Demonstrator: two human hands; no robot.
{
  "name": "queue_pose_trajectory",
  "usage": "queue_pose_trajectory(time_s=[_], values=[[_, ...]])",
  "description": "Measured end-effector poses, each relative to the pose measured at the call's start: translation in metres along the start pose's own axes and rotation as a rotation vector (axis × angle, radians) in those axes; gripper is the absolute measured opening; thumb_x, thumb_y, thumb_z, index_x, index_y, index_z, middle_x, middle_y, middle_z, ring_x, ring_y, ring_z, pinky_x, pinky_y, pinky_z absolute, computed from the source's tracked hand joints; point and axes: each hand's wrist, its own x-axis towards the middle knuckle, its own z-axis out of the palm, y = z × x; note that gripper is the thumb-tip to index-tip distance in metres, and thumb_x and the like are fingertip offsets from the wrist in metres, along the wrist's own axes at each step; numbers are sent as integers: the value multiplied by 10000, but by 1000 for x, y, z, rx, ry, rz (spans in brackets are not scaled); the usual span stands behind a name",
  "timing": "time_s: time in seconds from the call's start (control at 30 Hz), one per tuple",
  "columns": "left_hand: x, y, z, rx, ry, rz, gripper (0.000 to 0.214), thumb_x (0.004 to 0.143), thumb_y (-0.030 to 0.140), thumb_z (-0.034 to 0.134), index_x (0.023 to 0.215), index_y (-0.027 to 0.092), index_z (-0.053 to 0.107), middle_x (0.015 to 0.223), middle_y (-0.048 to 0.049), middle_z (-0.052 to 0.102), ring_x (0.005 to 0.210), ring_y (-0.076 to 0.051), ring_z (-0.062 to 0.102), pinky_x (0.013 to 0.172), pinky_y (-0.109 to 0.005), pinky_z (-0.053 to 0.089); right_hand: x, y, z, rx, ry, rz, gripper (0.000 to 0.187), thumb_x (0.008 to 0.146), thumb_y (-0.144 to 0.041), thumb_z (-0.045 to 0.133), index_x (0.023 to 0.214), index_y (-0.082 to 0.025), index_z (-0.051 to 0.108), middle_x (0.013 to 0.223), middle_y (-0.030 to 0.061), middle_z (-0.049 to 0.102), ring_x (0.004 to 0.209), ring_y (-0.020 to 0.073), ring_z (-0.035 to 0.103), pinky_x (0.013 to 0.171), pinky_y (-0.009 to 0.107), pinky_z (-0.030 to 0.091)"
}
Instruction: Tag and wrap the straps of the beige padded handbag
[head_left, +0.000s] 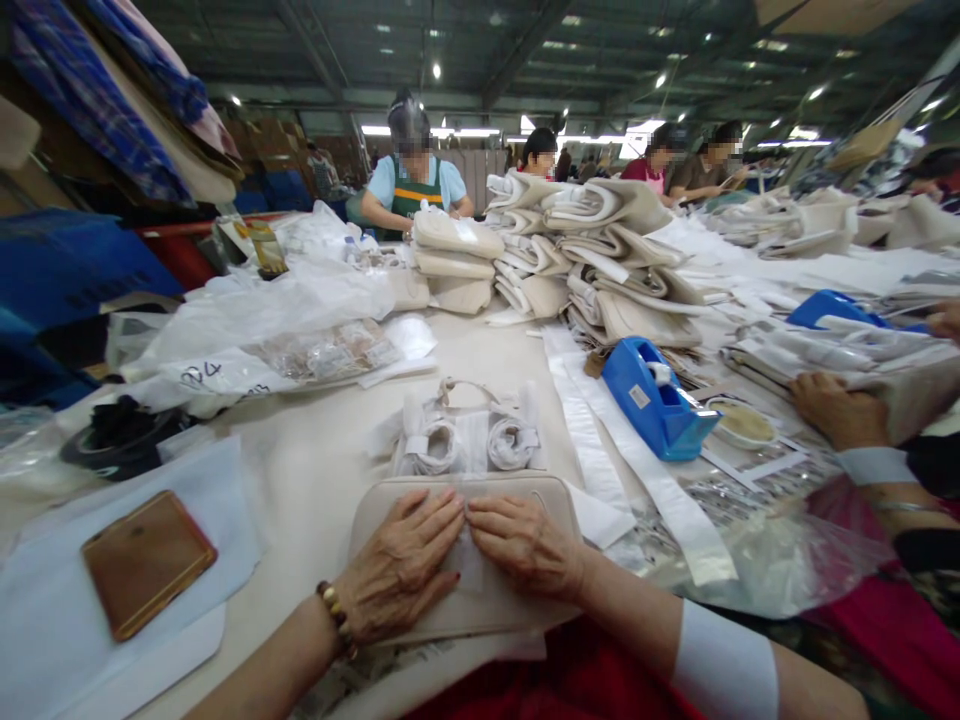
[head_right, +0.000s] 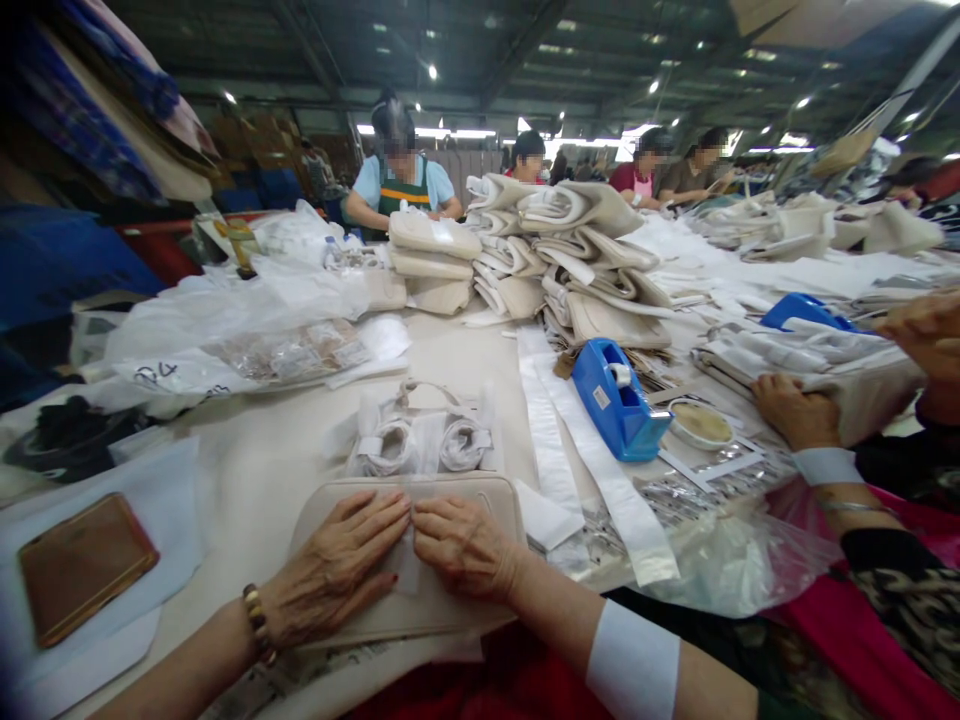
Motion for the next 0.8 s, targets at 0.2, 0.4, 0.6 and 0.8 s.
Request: queue_pose_trajectory(time_s=[0.2, 0.4, 0.6, 0.8], values=[[-5, -1, -1, -50, -152, 23, 898, 714, 639, 554, 1333, 30, 328, 1337, -263, 421, 1272, -366, 355, 1031, -553, 279, 0, 4, -1, 65, -52, 40, 212, 834, -91, 423, 915, -94, 619, 1014, 113, 648, 1004, 184, 560, 899, 300, 470], [1, 11, -4, -73, -311, -69, 1008, 582, 596, 666, 1343, 36, 315, 1390, -279, 327, 1315, -396, 248, 1043, -592, 226, -22, -24, -24, 103, -73, 71, 269, 856, -136, 408, 1045, -56, 581, 1059, 141, 628, 1061, 205, 531, 980, 369, 419], [3, 19, -4, -41, -317, -114, 853, 581, 373, 602, 1322, 32, 351, 1403, -264, 316, 1331, -382, 214, 1056, -578, 204, -94, -71, -34, -119, -145, 11, 319, 921, -136, 376, 1191, -158, 545, 1173, 29, 606, 1175, 180, 456, 1077, 408, 313], [4, 21, -3, -14, -234, -87, 808, 567, 314, 562, 1284, -10, 381, 1353, -299, 374, 1300, -407, 274, 1033, -606, 245, -96, -73, -7, -214, 112, 100, 310, 946, -125, 364, 1096, -230, 614, 978, -41, 653, 1027, 120, 521, 1147, 407, 99]])
